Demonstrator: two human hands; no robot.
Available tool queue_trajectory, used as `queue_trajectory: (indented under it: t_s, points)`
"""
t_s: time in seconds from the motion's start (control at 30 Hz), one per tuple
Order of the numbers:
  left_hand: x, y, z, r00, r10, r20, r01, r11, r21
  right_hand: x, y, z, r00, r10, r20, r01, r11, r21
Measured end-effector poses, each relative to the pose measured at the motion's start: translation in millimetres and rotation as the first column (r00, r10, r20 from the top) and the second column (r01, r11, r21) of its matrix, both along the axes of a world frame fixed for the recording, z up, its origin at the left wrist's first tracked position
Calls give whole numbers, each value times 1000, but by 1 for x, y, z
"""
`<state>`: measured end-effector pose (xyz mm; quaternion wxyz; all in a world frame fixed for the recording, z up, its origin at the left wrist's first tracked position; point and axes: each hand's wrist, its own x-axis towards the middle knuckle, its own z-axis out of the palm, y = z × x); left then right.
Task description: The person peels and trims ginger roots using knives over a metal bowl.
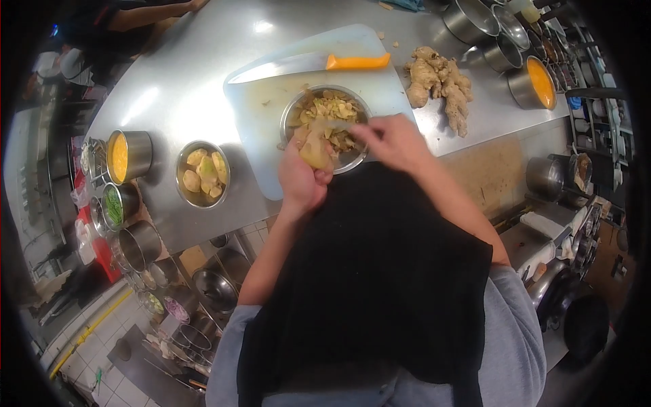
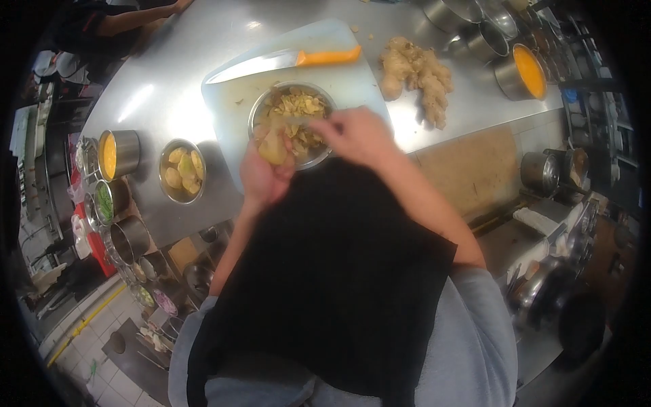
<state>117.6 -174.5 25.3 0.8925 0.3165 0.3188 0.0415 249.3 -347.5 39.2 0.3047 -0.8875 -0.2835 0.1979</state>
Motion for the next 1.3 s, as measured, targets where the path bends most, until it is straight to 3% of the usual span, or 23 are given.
queue_trajectory:
  t_s: [0.1, 0.17, 0.27, 0.37, 0.47, 0.57, 0.67, 0.77, 0.87, 0.97, 1.03, 1.13, 1.23, 1.3]
  points:
    - [-9, 4, -1, 992, -117, 56, 119, 992, -34, 18, -11, 8, 991, -110, -73, 105, 992, -76]
    - [-6, 1, -1, 996, -89, 11, 90, 990, -105, 10, -8, 16, 991, -119, -53, 116, 991, -62]
    - [4, -3, -2, 995, -95, 19, 97, 985, -145, -16, 11, 29, 1000, 6, 25, -9, 994, 112]
    - [8, -5, -3, 988, -116, 98, 130, 982, -141, -31, 20, 44, 977, 196, 87, -199, 980, 19]
    - [8, -5, -4, 983, -126, 130, 145, 978, -148, -27, 20, 35, 989, 144, 34, -145, 989, 13]
    - [5, -6, -4, 986, -114, 118, 134, 975, -178, -5, 11, 7, 975, -103, -195, 90, 993, -74]
    - [5, -1, 2, 984, -123, 125, 151, 956, -251, -11, 9, 18, 965, -124, -230, 118, 992, -38]
    - [10, 3, 0, 977, -170, 132, 205, 921, -332, -29, 12, 37, 988, 124, -95, -107, 981, 164]
    - [18, -7, 2, 997, -81, 6, 79, 949, -305, -37, 15, 32, 951, 272, 144, -290, 948, 128]
    - [25, -13, 7, 1000, 26, 12, -22, 959, -282, -38, 15, 31, 942, 281, 182, -304, 946, 110]
    - [15, -6, -19, 989, -22, 145, 60, 963, -263, -39, 14, 30, 941, 265, 208, -293, 950, 112]
    - [8, 6, -29, 936, -52, 347, 210, 876, -435, -38, 13, 27, 942, 237, 238, -270, 956, 114]
    - [13, -7, -14, 976, 38, 215, 41, 935, -352, -35, 12, 26, 941, 242, 239, -275, 954, 118]
    - [13, -5, -15, 961, 62, 269, 51, 917, -395, -34, 12, 26, 943, 242, 227, -272, 955, 114]
